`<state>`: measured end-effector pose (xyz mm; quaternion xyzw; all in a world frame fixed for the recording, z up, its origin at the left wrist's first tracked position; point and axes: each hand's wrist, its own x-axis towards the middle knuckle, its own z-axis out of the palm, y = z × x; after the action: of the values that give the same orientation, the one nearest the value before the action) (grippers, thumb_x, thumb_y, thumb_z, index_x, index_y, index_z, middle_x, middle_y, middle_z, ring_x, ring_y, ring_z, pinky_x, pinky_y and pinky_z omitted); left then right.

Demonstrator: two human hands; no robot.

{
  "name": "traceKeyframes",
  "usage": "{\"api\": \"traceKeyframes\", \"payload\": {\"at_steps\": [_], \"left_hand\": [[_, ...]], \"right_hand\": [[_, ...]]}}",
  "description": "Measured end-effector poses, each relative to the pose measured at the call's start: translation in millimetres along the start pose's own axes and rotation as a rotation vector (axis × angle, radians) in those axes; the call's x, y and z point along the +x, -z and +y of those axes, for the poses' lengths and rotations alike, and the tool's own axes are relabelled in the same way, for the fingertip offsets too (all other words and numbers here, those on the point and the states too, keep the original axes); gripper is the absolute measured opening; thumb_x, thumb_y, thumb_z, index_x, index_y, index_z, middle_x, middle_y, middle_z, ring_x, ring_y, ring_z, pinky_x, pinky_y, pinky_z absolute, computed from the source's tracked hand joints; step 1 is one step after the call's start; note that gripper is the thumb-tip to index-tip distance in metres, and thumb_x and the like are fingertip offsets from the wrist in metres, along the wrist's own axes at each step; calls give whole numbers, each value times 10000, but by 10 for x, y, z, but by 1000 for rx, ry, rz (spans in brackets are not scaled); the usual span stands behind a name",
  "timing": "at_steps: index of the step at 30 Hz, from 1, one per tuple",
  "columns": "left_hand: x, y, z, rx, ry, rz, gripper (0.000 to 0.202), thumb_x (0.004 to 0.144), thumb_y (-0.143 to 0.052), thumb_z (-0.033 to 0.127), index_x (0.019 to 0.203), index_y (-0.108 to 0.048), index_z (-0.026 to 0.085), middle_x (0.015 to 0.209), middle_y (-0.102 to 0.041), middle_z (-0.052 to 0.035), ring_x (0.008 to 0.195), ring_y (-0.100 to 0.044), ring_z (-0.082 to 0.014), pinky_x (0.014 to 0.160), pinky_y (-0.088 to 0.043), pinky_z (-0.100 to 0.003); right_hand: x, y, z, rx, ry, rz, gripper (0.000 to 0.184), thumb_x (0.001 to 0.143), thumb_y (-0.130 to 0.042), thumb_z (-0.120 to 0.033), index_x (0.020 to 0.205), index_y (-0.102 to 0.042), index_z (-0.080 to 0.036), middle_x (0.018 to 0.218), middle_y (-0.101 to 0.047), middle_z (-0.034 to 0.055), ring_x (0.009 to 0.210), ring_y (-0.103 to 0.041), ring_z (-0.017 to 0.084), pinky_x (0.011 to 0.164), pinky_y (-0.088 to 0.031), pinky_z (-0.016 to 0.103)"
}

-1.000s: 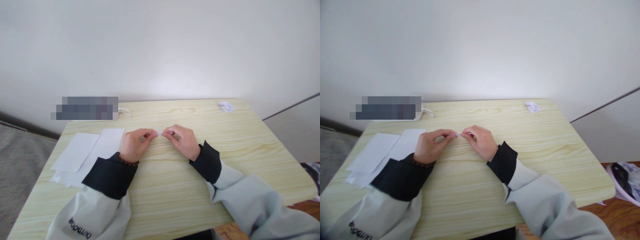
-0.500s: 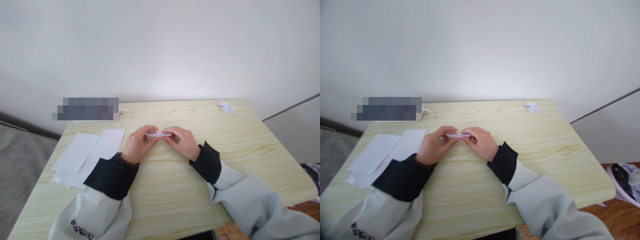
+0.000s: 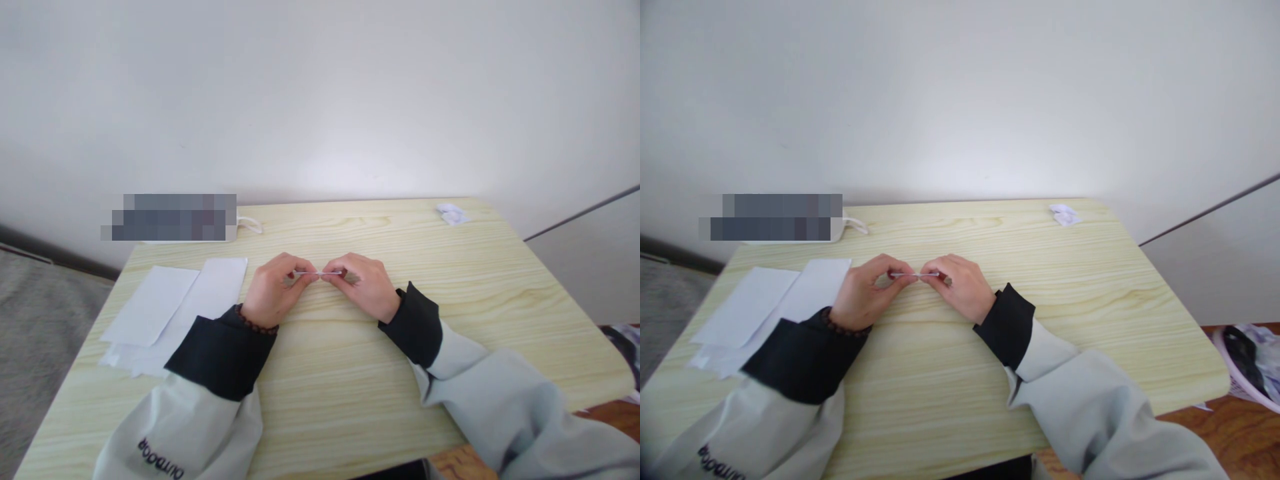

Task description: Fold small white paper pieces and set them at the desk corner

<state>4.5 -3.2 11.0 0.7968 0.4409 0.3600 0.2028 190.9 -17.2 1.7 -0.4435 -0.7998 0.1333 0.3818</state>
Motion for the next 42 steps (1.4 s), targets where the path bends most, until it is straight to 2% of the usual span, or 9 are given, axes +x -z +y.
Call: {"api": "traceKeyframes", "payload": {"at_steps": [3,10,18,22,29,36,39,42], "left_hand": [[-8,-18,-25,-19,32,18,189,793,-601,368,795,-663,189,756,-691,-10,604,-598,-122,600,-492,-235],[-17,-28,-45,-66,117,78,190,785,-621,353,861,-668,185,852,-714,-12,656,-649,-123,630,-526,-211],[-11,-6,19,-59,124,39,136,758,-629,308,764,-645,173,711,-670,12,526,-567,-85,523,-474,-189],[-13,-7,19,-78,138,23,151,766,-616,320,773,-642,171,717,-671,12,528,-574,-88,521,-467,-192],[-19,-19,-21,-62,59,4,159,777,-609,308,860,-649,178,807,-685,4,527,-558,-77,527,-462,-194],[-7,-6,1,-52,-72,-5,111,788,-594,242,767,-669,163,731,-676,-14,606,-572,-102,542,-452,-194],[-9,-9,-4,-48,-57,-5,130,797,-600,263,758,-674,164,711,-676,-6,557,-551,-90,532,-448,-198],[-21,-23,-11,-73,-14,4,151,802,-606,301,798,-676,168,770,-695,-8,577,-577,-93,541,-468,-198]], "right_hand": [[-3,2,20,13,-24,35,106,828,-615,-297,788,-674,-219,750,-700,-8,676,-628,113,658,-473,219],[-6,20,61,39,-83,129,85,810,-633,-276,811,-697,-220,768,-724,-7,647,-653,118,642,-502,224],[3,17,12,42,-33,115,75,826,-601,-232,822,-667,-197,752,-692,-1,638,-615,103,652,-486,217],[7,10,32,39,-4,94,70,833,-577,-201,842,-645,-187,782,-686,5,663,-612,102,675,-479,215],[-11,9,49,28,27,87,43,825,-601,-209,839,-640,-197,768,-683,-2,677,-617,103,666,-476,208],[-3,30,16,2,138,57,60,840,-574,-188,807,-623,-192,751,-675,8,713,-607,116,696,-466,221],[-5,27,20,-4,131,46,64,843,-569,-183,810,-622,-191,754,-674,9,720,-607,117,698,-464,220],[-13,21,26,0,96,53,61,842,-570,-192,814,-625,-191,761,-672,10,723,-608,116,702,-464,219]]}}
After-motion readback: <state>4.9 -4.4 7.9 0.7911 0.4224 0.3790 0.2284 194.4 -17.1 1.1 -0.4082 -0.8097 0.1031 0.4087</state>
